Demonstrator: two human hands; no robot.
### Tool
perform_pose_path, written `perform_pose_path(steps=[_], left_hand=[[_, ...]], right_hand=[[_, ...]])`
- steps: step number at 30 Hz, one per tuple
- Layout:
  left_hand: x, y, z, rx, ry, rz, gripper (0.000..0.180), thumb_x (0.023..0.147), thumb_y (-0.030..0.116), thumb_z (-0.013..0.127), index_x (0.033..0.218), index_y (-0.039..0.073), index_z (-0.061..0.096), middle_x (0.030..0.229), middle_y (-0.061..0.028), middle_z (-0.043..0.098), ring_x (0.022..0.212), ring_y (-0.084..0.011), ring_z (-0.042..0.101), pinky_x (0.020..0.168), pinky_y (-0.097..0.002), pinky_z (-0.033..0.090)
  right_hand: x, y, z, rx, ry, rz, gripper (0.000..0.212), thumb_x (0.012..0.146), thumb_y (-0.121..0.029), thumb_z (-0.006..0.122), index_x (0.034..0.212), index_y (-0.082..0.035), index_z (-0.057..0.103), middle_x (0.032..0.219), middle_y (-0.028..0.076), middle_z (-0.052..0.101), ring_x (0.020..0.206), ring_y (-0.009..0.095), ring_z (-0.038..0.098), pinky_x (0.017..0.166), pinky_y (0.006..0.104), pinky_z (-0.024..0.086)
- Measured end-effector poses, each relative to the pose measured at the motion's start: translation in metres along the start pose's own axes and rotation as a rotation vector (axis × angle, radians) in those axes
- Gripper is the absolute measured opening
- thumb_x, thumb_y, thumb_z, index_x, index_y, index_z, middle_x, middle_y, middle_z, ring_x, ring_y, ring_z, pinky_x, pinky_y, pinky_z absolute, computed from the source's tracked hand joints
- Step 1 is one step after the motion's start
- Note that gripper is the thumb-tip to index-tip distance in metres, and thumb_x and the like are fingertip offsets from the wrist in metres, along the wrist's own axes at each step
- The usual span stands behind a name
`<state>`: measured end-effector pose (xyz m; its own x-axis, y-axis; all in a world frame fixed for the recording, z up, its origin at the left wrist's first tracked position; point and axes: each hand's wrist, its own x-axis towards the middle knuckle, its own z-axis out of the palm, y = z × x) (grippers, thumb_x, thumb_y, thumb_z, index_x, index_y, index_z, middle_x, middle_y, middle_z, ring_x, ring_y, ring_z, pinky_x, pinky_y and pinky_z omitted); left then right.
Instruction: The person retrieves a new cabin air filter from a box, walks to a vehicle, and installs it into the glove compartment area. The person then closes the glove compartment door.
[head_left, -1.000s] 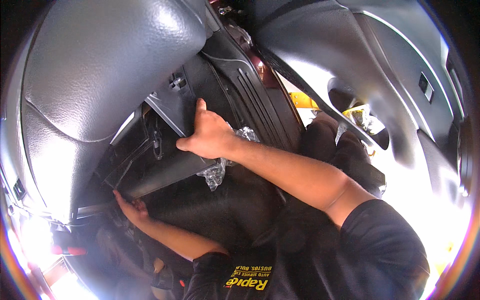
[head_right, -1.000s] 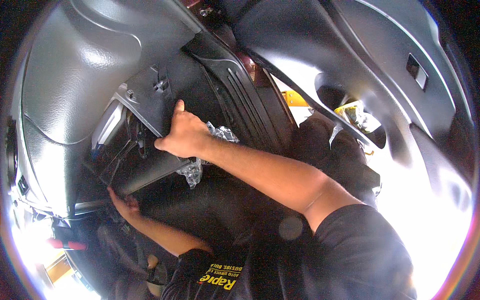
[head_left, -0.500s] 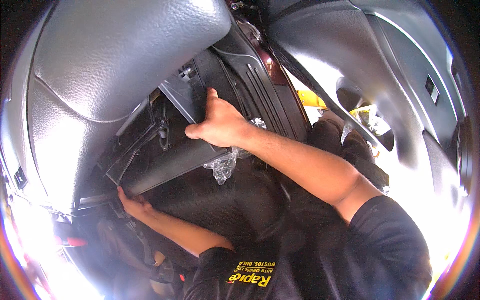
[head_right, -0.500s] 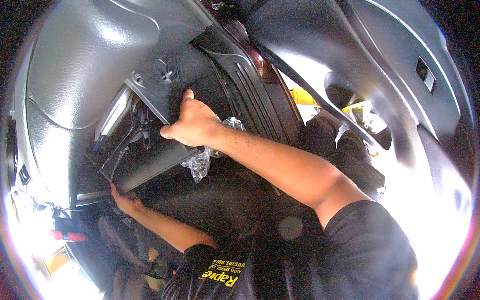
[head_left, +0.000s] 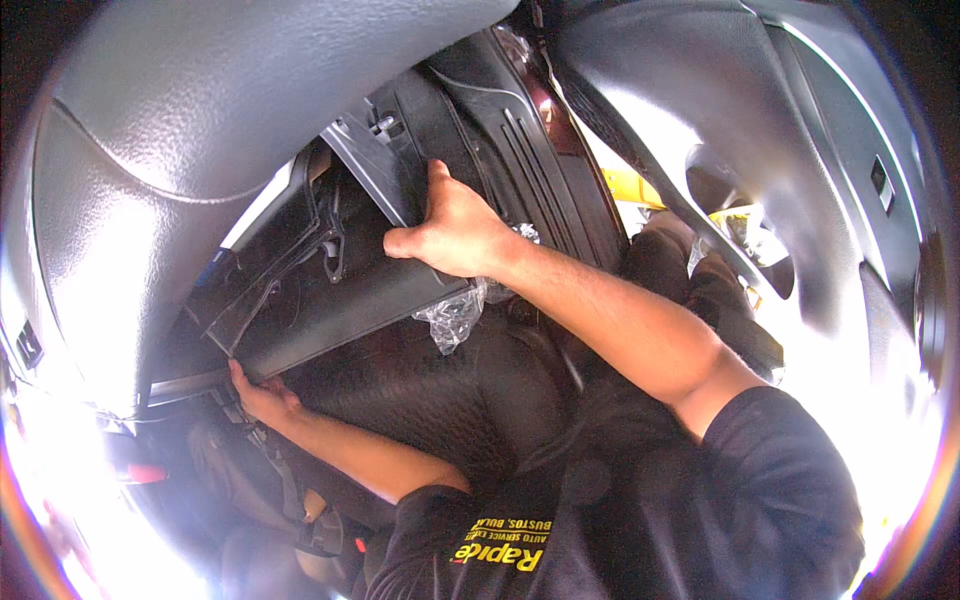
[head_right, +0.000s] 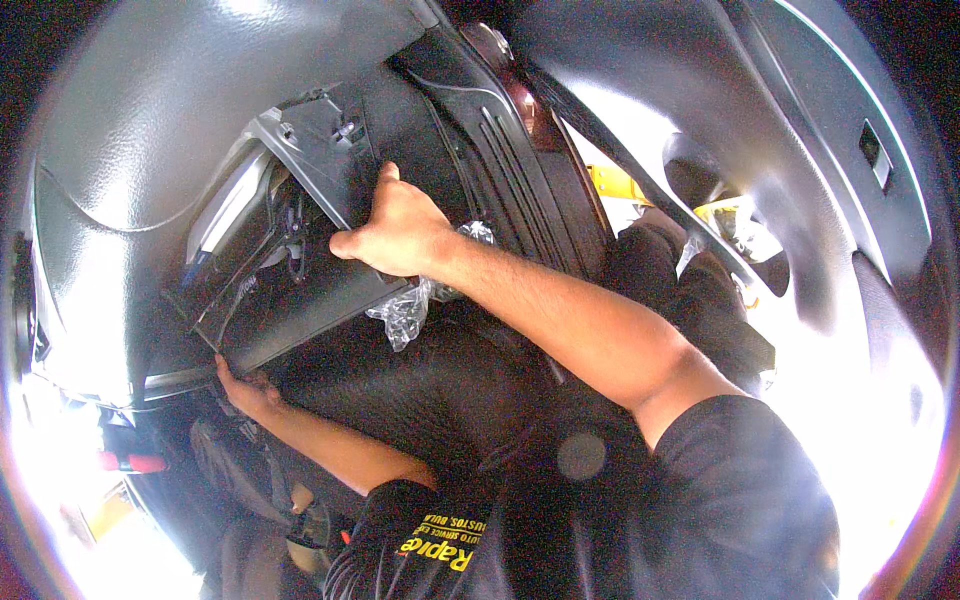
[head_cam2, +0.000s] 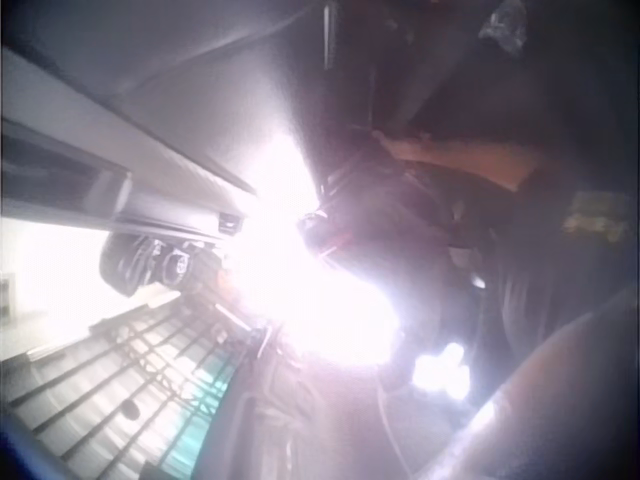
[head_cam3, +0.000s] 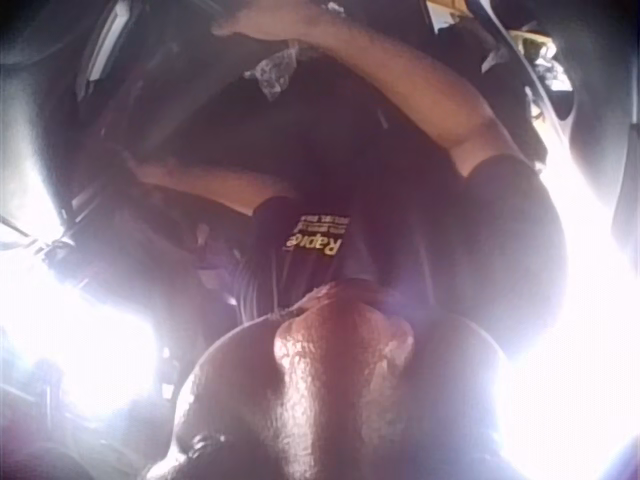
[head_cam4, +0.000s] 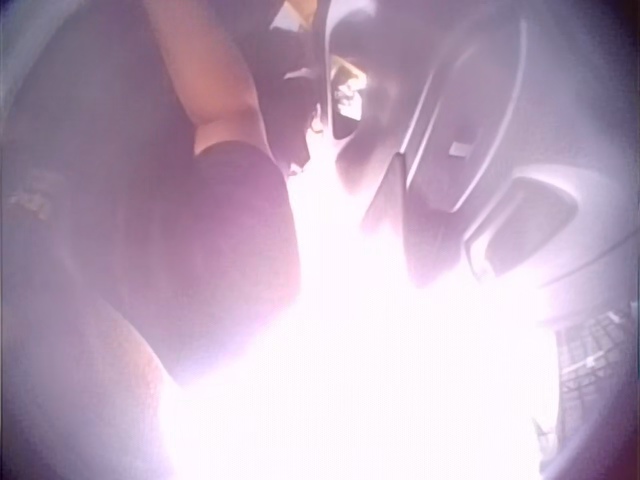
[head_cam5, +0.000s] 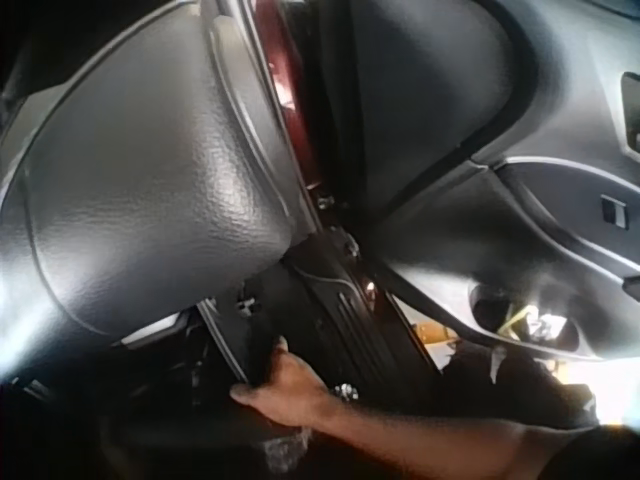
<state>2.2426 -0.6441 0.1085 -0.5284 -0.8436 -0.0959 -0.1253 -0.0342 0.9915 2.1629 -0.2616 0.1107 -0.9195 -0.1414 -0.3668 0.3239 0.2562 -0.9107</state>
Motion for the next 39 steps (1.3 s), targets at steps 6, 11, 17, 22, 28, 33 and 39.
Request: perform_pose_path(steps=[6, 11, 17, 22, 28, 33, 39], left_hand=[[-0.02, 0.007, 0.0, -0.056, 0.035, 0.005, 0.046, 0.088, 0.03, 0.071, 0.12, -0.002, 0.06, 0.115, -0.0121, 0.064, 0.1, -0.0246, 0.062, 0.079, -0.0394, 0.053], [-0.019, 0.004, 0.009, 0.021, 0.05, -0.011, 0.049, 0.086, 0.036, 0.07, 0.12, 0.003, 0.061, 0.114, -0.01, 0.063, 0.101, -0.024, 0.058, 0.079, -0.0388, 0.047], [-0.017, 0.004, 0.002, 0.159, 0.065, -0.076, 0.054, 0.082, 0.045, 0.07, 0.12, 0.008, 0.061, 0.112, -0.0048, 0.061, 0.092, -0.0172, 0.053, 0.072, -0.0314, 0.04], [-0.018, 0.005, 0.008, 0.338, -0.011, -0.14, 0.053, 0.082, 0.047, 0.066, 0.12, 0.011, 0.061, 0.114, -0.0019, 0.058, 0.079, -0.0127, 0.047, 0.067, -0.0277, 0.038], [0.034, -0.024, -0.029, 0.444, -0.125, -0.231, 0.054, 0.08, 0.047, 0.066, 0.123, 0.013, 0.061, 0.115, 0.0015, 0.057, 0.078, -0.0117, 0.047, 0.065, -0.0262, 0.038], [0.017, -0.017, -0.019, 0.627, -0.241, -0.182, 0.074, 0.077, 0.053, 0.071, 0.131, 0.004, 0.059, 0.121, -0.0041, 0.058, 0.084, -0.0174, 0.052, 0.071, -0.0267, 0.042], [-0.003, -0.002, -0.006, 0.967, -0.333, -0.088, 0.086, 0.076, 0.061, 0.076, 0.129, -0.005, 0.06, 0.12, -0.0181, 0.063, 0.104, -0.0235, 0.059, 0.085, -0.0363, 0.047]], right_hand=[[-0.013, -0.004, 0.004, -0.036, 0.014, -0.084, 0.116, 0.064, -0.033, 0.076, 0.137, 0.032, 0.014, 0.097, 0.037, 0.064, 0.103, 0.038, 0.067, 0.089, 0.0337, 0.052], [-0.004, -0.003, -0.001, -0.059, 0.02, -0.087, 0.114, 0.064, -0.032, 0.076, 0.137, 0.032, 0.015, 0.095, 0.035, 0.065, 0.101, 0.038, 0.067, 0.088, 0.0344, 0.053], [-0.001, 0.005, 0.001, -0.081, 0.008, -0.108, 0.115, 0.064, -0.033, 0.075, 0.138, 0.031, 0.015, 0.097, 0.035, 0.065, 0.101, 0.039, 0.067, 0.088, 0.0362, 0.054], [0.0, 0.024, 0.004, -0.074, 0.032, -0.14, 0.117, 0.062, -0.028, 0.076, 0.14, 0.029, 0.01, 0.082, 0.029, 0.065, 0.09, 0.037, 0.069, 0.082, 0.0357, 0.054], [0.01, 0.055, 0.017, -0.033, 0.016, -0.212, 0.117, 0.062, -0.024, 0.079, 0.144, 0.022, 0.01, 0.072, 0.022, 0.063, 0.077, 0.034, 0.068, 0.071, 0.0372, 0.053], [0.021, 0.079, 0.019, -0.026, 0.019, -0.283, 0.121, 0.06, -0.023, 0.086, 0.148, 0.016, 0.012, 0.109, 0.028, 0.062, 0.11, 0.035, 0.062, 0.098, 0.0362, 0.046], [0.026, 0.087, 0.01, -0.015, 0.002, -0.267, 0.12, 0.061, -0.02, 0.086, 0.149, 0.016, 0.012, 0.143, 0.035, 0.042, 0.138, 0.037, 0.04, 0.116, 0.0359, 0.028]])
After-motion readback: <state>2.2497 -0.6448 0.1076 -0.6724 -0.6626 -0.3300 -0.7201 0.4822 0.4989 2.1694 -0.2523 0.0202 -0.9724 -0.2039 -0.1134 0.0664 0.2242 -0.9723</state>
